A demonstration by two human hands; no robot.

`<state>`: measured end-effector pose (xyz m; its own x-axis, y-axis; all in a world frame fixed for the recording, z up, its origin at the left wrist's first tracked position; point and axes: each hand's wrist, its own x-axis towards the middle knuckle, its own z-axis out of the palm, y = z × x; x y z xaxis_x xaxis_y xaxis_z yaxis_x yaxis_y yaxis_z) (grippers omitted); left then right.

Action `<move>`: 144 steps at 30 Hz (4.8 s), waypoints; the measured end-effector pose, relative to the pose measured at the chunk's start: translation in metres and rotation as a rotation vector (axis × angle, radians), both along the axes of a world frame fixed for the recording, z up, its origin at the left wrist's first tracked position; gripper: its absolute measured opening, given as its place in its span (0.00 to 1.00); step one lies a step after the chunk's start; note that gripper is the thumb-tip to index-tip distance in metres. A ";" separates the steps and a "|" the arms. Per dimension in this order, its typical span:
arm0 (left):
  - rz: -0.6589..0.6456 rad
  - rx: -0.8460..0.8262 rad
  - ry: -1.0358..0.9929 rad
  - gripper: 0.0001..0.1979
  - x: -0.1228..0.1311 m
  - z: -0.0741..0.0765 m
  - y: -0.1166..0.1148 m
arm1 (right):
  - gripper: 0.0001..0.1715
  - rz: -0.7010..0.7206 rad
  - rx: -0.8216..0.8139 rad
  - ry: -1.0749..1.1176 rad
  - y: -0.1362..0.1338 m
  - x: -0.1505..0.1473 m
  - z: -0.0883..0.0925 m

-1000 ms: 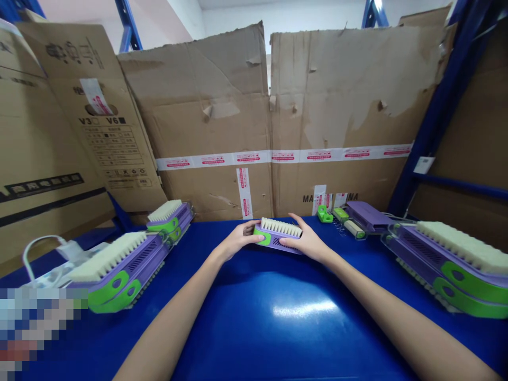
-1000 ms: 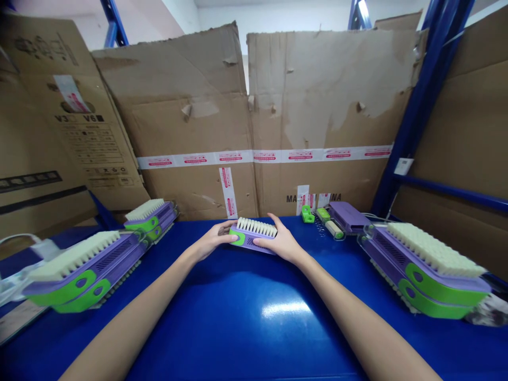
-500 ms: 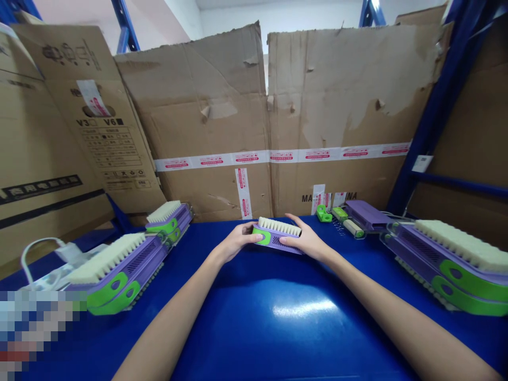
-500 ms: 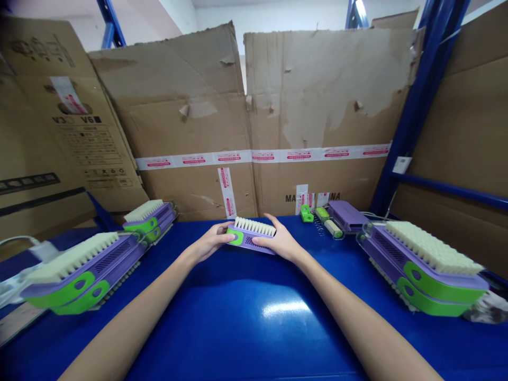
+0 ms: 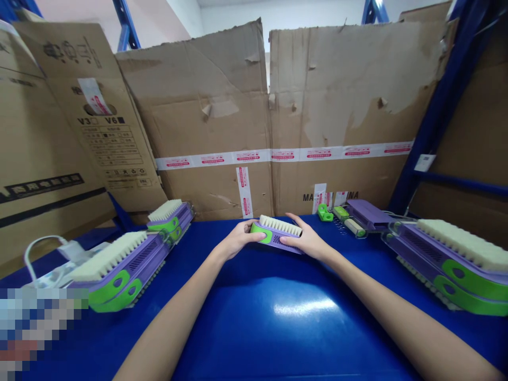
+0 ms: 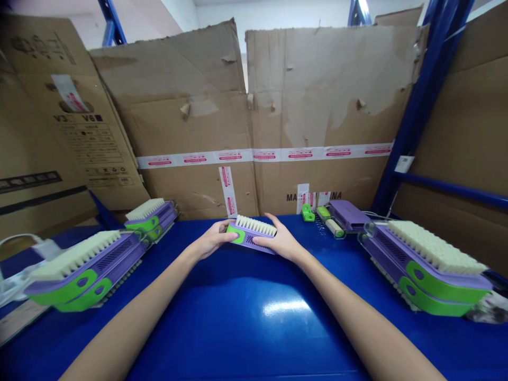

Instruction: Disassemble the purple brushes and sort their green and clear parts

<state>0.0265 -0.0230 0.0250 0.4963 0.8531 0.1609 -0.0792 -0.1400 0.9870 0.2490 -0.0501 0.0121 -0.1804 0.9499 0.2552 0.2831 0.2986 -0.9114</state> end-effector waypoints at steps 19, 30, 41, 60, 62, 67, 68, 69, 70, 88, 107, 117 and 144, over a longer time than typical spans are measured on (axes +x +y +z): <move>0.059 0.018 0.031 0.30 -0.007 0.001 0.003 | 0.56 -0.077 0.113 -0.065 0.006 0.002 -0.009; 0.222 0.075 -0.011 0.36 0.001 0.007 0.001 | 0.55 -0.129 0.143 -0.087 0.005 0.004 -0.004; 0.331 0.295 0.351 0.37 -0.002 -0.010 0.008 | 0.56 -0.352 0.248 -0.349 0.006 0.002 -0.008; 0.477 0.371 0.349 0.16 -0.009 -0.013 0.016 | 0.57 -0.289 0.218 -0.315 0.007 0.005 -0.011; 0.411 0.353 0.342 0.17 -0.006 -0.008 0.012 | 0.56 -0.250 0.246 -0.301 0.006 0.004 -0.011; 0.256 0.381 0.369 0.13 -0.001 -0.006 0.008 | 0.56 -0.162 0.263 -0.281 0.002 -0.001 -0.010; 0.239 0.400 0.375 0.12 0.000 -0.006 0.008 | 0.57 -0.156 0.260 -0.286 0.002 -0.002 -0.010; 0.239 0.415 0.380 0.11 0.000 -0.007 0.009 | 0.57 -0.155 0.259 -0.292 0.002 -0.002 -0.010; 0.262 0.423 0.381 0.09 -0.001 -0.007 0.010 | 0.57 -0.160 0.262 -0.296 0.002 -0.002 -0.010; 0.744 0.111 -0.227 0.19 -0.028 0.007 0.022 | 0.55 -0.454 0.277 -0.659 0.007 0.002 -0.015; 0.335 0.047 -0.181 0.21 0.011 0.011 -0.005 | 0.32 -0.251 0.390 0.087 -0.003 -0.010 0.008; 0.316 0.274 0.081 0.26 0.008 0.011 -0.005 | 0.27 -0.165 0.336 0.219 -0.003 -0.005 0.013; 0.461 0.874 0.529 0.14 0.009 0.007 -0.014 | 0.29 -0.155 0.225 0.357 0.006 0.008 0.017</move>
<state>0.0358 -0.0371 0.0319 0.3458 0.6702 0.6567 0.5594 -0.7091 0.4293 0.2570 -0.0446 0.0286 0.0963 0.8726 0.4788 0.0198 0.4793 -0.8774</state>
